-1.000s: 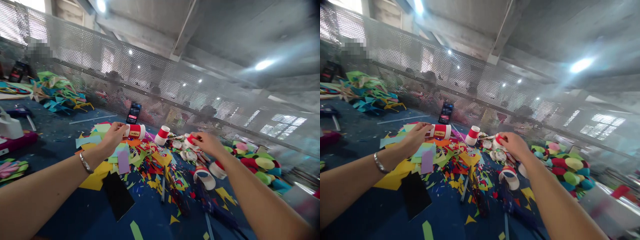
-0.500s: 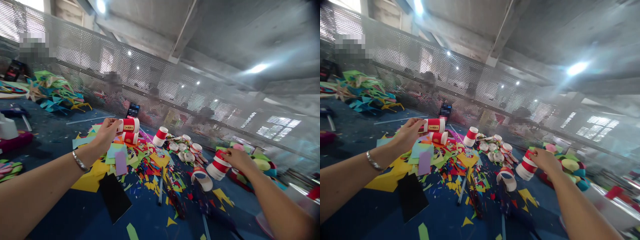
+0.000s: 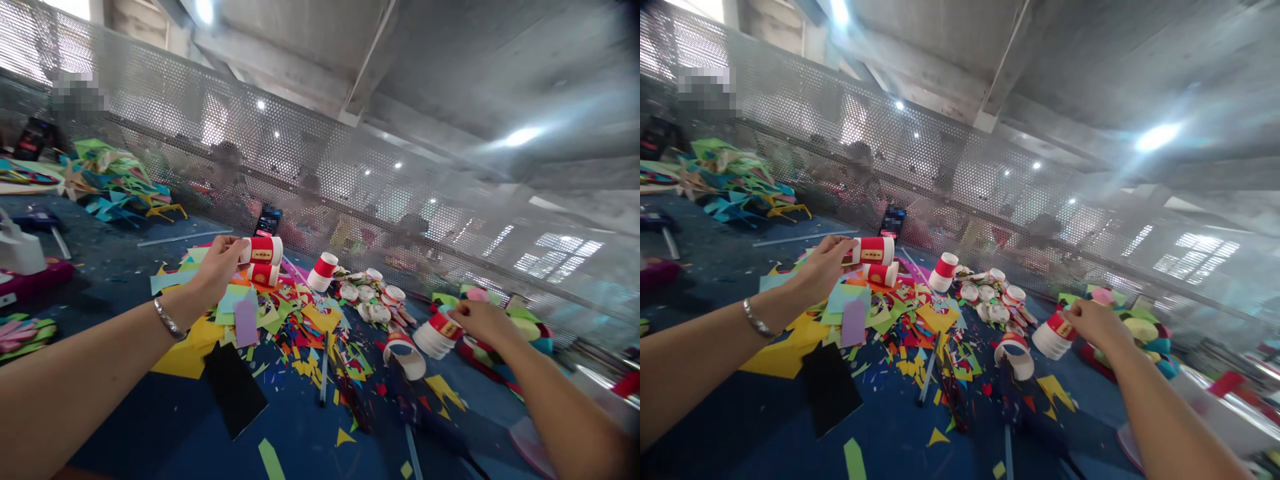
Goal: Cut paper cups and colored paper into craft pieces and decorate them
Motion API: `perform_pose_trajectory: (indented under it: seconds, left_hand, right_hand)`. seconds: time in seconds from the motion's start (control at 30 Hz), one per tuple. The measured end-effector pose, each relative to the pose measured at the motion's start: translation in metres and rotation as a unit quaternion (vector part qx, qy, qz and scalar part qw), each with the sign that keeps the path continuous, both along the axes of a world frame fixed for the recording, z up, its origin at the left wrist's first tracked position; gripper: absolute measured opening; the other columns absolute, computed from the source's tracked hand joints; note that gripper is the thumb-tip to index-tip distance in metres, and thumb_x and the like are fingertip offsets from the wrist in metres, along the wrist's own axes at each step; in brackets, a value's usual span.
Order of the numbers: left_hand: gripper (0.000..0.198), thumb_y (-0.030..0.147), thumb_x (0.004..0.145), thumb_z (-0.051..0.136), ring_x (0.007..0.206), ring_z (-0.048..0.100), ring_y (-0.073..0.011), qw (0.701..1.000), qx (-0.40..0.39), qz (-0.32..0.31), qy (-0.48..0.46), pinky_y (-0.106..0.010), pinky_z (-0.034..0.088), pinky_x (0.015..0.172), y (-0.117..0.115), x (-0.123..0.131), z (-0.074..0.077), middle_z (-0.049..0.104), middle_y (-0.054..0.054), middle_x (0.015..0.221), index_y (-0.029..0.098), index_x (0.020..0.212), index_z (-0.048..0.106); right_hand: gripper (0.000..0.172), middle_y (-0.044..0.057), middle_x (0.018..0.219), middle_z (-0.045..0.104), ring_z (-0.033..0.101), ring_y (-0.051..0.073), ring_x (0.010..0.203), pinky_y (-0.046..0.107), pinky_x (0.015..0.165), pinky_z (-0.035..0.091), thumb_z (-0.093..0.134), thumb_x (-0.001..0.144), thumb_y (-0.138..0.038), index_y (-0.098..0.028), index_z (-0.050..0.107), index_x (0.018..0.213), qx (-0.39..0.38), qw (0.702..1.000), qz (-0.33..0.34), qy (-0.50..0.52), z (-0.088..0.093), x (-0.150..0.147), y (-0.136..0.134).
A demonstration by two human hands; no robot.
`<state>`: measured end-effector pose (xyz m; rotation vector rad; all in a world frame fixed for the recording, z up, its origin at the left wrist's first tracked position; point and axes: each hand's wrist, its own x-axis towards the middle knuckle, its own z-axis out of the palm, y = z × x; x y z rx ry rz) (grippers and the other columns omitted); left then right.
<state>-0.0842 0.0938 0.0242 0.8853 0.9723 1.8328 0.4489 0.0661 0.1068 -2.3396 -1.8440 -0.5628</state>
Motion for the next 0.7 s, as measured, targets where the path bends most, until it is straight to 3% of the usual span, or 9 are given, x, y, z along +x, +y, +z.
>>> perform_pose_trajectory:
  seconds: [0.1, 0.17, 0.2, 0.23, 0.27, 0.4, 0.53, 0.63, 0.7]
  left_hand:
    - [0.017, 0.029, 0.081, 0.065, 0.076, 0.063, -0.0149, 1.0, -0.002, -0.003, -0.009, -0.028, 0.055, 0.066, 0.002, 0.0, -0.002, 0.06, -0.001, 0.085, 0.02, 0.086, 0.052]
    - [0.016, 0.029, 0.082, 0.064, 0.074, 0.063, -0.0148, 1.0, -0.004, -0.004, -0.015, -0.03, 0.056, 0.067, 0.004, 0.0, -0.003, 0.06, -0.002, 0.084, 0.021, 0.087, 0.051]
    - [0.016, 0.029, 0.082, 0.063, 0.073, 0.062, -0.0146, 1.0, -0.003, -0.002, -0.018, -0.03, 0.056, 0.068, 0.005, 0.001, -0.003, 0.06, -0.002, 0.084, 0.021, 0.088, 0.05]
    - [0.016, 0.029, 0.083, 0.063, 0.072, 0.062, -0.0145, 1.0, -0.002, 0.0, -0.021, -0.031, 0.056, 0.068, 0.005, 0.001, -0.003, 0.06, -0.002, 0.084, 0.021, 0.089, 0.05]
    - [0.017, 0.029, 0.083, 0.063, 0.072, 0.062, -0.0145, 1.0, 0.0, 0.004, -0.024, -0.031, 0.056, 0.067, 0.006, 0.001, -0.003, 0.06, -0.002, 0.085, 0.021, 0.089, 0.049]
    - [0.017, 0.029, 0.083, 0.062, 0.076, 0.064, -0.0154, 0.999, 0.008, 0.025, -0.036, -0.031, 0.056, 0.068, 0.005, -0.002, -0.001, 0.06, -0.002, 0.089, 0.023, 0.09, 0.047]
    - [0.018, 0.03, 0.082, 0.061, 0.075, 0.064, -0.0152, 0.998, 0.006, 0.046, -0.036, -0.029, 0.056, 0.068, 0.007, -0.013, 0.0, 0.061, -0.002, 0.087, 0.022, 0.09, 0.047]
    - [0.018, 0.031, 0.083, 0.06, 0.075, 0.064, -0.0141, 0.998, 0.009, 0.057, -0.035, -0.028, 0.055, 0.069, 0.009, -0.021, 0.001, 0.062, -0.002, 0.088, 0.022, 0.089, 0.047]
    - [0.019, 0.033, 0.082, 0.061, 0.075, 0.064, -0.0138, 0.998, 0.01, 0.06, -0.034, -0.027, 0.055, 0.068, 0.011, -0.025, 0.002, 0.062, -0.002, 0.087, 0.022, 0.089, 0.046]
  right_hand:
    - [0.024, 0.012, 0.073, 0.069, 0.066, 0.026, 0.067, 0.036, 0.059, 0.046, 0.066, 0.086, -0.029, -0.019, 0.065, 0.065, -0.002, 1.0, -0.009, -0.02, 0.002, -0.02, -0.006]
    - [0.017, 0.01, 0.093, 0.07, 0.067, 0.023, 0.08, 0.038, 0.07, 0.054, 0.063, 0.092, -0.03, -0.014, 0.069, 0.093, 0.0, 0.999, -0.002, -0.033, 0.001, -0.045, -0.005]
    - [0.024, 0.007, 0.11, 0.066, 0.067, 0.02, 0.09, 0.039, 0.078, 0.056, 0.061, 0.096, -0.031, -0.015, 0.063, 0.113, 0.001, 0.999, 0.011, -0.039, -0.001, -0.063, -0.002]
    - [0.026, 0.009, 0.118, 0.064, 0.066, 0.021, 0.096, 0.04, 0.082, 0.056, 0.059, 0.097, -0.031, -0.018, 0.062, 0.119, 0.006, 0.998, 0.039, -0.044, -0.003, -0.084, 0.001]
    - [0.026, 0.009, 0.122, 0.063, 0.065, 0.022, 0.099, 0.041, 0.083, 0.056, 0.059, 0.097, -0.03, -0.018, 0.061, 0.121, 0.009, 0.996, 0.072, -0.05, -0.007, -0.107, 0.005]
    - [0.019, 0.009, 0.102, 0.068, 0.066, 0.025, 0.09, 0.036, 0.076, 0.052, 0.053, 0.098, -0.031, -0.019, 0.067, 0.102, 0.031, 0.972, 0.223, -0.068, -0.025, -0.216, 0.023]
    - [0.023, 0.011, 0.11, 0.067, 0.061, 0.027, 0.102, 0.036, 0.083, 0.05, 0.053, 0.097, -0.033, -0.019, 0.065, 0.111, 0.029, 0.928, 0.363, -0.083, -0.039, -0.314, 0.044]
    - [0.034, 0.014, 0.119, 0.064, 0.053, 0.031, 0.116, 0.04, 0.092, 0.049, 0.065, 0.09, -0.034, -0.016, 0.062, 0.119, 0.019, 0.903, 0.419, -0.095, -0.048, -0.361, 0.063]
    - [0.035, 0.013, 0.123, 0.062, 0.058, 0.028, 0.111, 0.043, 0.091, 0.052, 0.065, 0.092, -0.034, -0.017, 0.061, 0.123, 0.007, 0.896, 0.433, -0.1, -0.057, -0.379, 0.076]
